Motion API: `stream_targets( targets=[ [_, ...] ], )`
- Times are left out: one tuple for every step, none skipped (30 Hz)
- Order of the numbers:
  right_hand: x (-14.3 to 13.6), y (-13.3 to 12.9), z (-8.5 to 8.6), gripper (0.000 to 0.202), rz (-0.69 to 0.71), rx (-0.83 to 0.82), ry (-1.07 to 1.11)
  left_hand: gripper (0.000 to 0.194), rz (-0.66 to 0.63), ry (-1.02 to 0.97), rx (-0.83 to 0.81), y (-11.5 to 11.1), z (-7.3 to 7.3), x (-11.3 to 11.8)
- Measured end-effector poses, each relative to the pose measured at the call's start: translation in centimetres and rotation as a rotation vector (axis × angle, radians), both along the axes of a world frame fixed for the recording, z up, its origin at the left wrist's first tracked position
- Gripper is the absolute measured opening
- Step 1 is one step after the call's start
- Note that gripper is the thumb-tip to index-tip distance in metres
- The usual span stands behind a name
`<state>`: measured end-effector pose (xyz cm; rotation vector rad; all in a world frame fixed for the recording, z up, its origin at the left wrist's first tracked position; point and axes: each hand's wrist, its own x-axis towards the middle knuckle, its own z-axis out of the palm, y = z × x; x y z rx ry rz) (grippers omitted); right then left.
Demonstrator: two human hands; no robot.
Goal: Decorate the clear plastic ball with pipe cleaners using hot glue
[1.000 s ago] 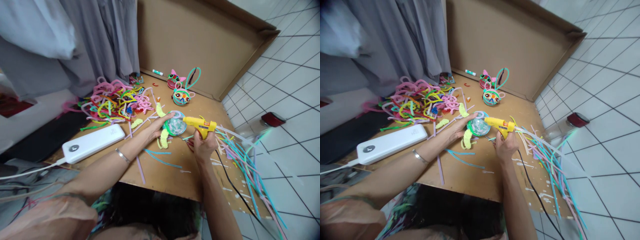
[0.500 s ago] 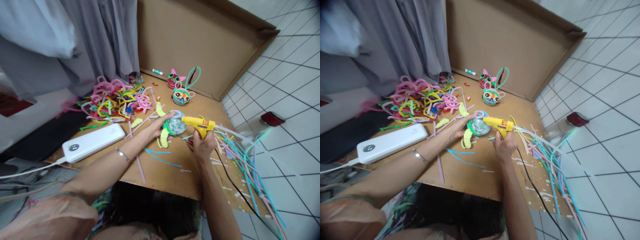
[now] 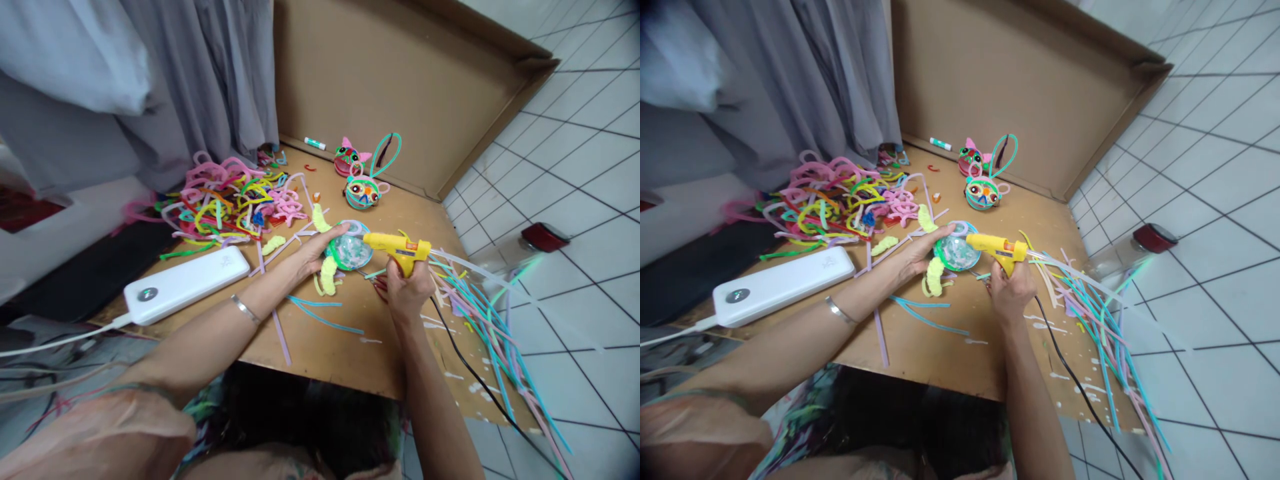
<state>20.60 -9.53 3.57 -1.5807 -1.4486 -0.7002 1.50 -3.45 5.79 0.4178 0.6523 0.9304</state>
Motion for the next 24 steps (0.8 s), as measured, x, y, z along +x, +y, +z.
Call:
stream_targets(
  targets=[
    [-0.04, -0.05, 0.01, 0.030, 0.005, -0.002, -0.002, 0.031, -0.003, 0.000, 0.004, 0.01, -0.04, 0.01],
    [-0.07, -0.10, 0.02, 0.030, 0.006, -0.005, -0.003, 0.030, -0.004, -0.004, 0.007, 0.02, -0.07, 0.01],
    [-0.09, -0.13, 0.03, 0.030, 0.003, -0.011, -0.004, 0.028, 0.002, -0.012, 0.011, 0.01, -0.09, 0.02],
    [-0.10, -0.15, 0.04, 0.030, -0.001, -0.017, -0.005, 0.025, 0.010, -0.023, 0.016, -0.02, -0.08, 0.04],
    [-0.09, -0.16, 0.04, 0.029, -0.006, -0.021, -0.007, 0.023, 0.019, -0.032, 0.021, -0.06, -0.05, 0.05],
    [-0.08, -0.15, 0.04, 0.028, -0.013, -0.020, -0.008, 0.022, 0.024, -0.036, 0.025, -0.11, 0.02, 0.06],
    [-0.05, -0.12, 0.04, 0.027, -0.021, -0.014, -0.010, 0.022, 0.021, -0.033, 0.026, -0.18, 0.12, 0.05],
    [-0.02, -0.08, 0.03, 0.026, -0.028, -0.007, -0.013, 0.022, 0.012, -0.022, 0.021, -0.26, 0.24, 0.03],
    [0.01, -0.04, 0.02, 0.025, -0.036, 0.002, -0.017, 0.022, 0.001, -0.008, 0.012, -0.34, 0.37, -0.01],
    [0.04, 0.01, 0.01, 0.024, -0.043, 0.012, -0.023, 0.021, -0.009, 0.005, 0.000, -0.41, 0.49, -0.06],
    [0.08, 0.05, -0.01, 0.023, -0.050, 0.023, -0.028, 0.020, -0.018, 0.015, -0.009, -0.47, 0.60, -0.12],
    [0.11, 0.08, -0.02, 0.022, -0.055, 0.033, -0.033, 0.020, -0.025, 0.021, -0.013, -0.52, 0.67, -0.18],
    [0.13, 0.10, -0.03, 0.021, -0.057, 0.041, -0.038, 0.020, -0.032, 0.024, -0.012, -0.53, 0.69, -0.24],
    [0.14, 0.11, -0.03, 0.021, -0.057, 0.048, -0.040, 0.022, -0.041, 0.026, -0.009, -0.52, 0.66, -0.28],
    [0.14, 0.11, -0.03, 0.022, -0.055, 0.052, -0.039, 0.025, -0.049, 0.028, -0.004, -0.49, 0.59, -0.31],
    [0.13, 0.10, -0.01, 0.022, -0.052, 0.050, -0.036, 0.027, -0.050, 0.027, 0.001, -0.43, 0.49, -0.33],
    [0.11, 0.10, 0.01, 0.023, -0.049, 0.048, -0.029, 0.030, -0.045, 0.022, 0.008, -0.36, 0.36, -0.34],
    [0.08, 0.09, 0.03, 0.023, -0.046, 0.046, -0.019, 0.033, -0.037, 0.013, 0.016, -0.29, 0.22, -0.34],
    [0.05, 0.10, 0.05, 0.023, -0.044, 0.044, -0.004, 0.035, -0.031, 0.003, 0.026, -0.23, 0.10, -0.35],
    [0.04, 0.12, 0.07, 0.023, -0.042, 0.045, 0.015, 0.037, -0.028, -0.006, 0.034, -0.18, 0.00, -0.37],
    [0.05, 0.15, 0.09, 0.023, -0.042, 0.046, 0.038, 0.039, -0.033, -0.011, 0.040, -0.15, -0.07, -0.41],
    [0.08, 0.20, 0.11, 0.022, -0.045, 0.047, 0.062, 0.040, -0.041, -0.012, 0.042, -0.13, -0.10, -0.45],
    [0.14, 0.24, 0.14, 0.021, -0.047, 0.044, 0.087, 0.040, -0.048, -0.009, 0.042, -0.12, -0.11, -0.49],
    [0.22, 0.28, 0.17, 0.022, -0.052, 0.037, 0.111, 0.040, -0.050, -0.006, 0.040, -0.12, -0.08, -0.54]
  ],
)
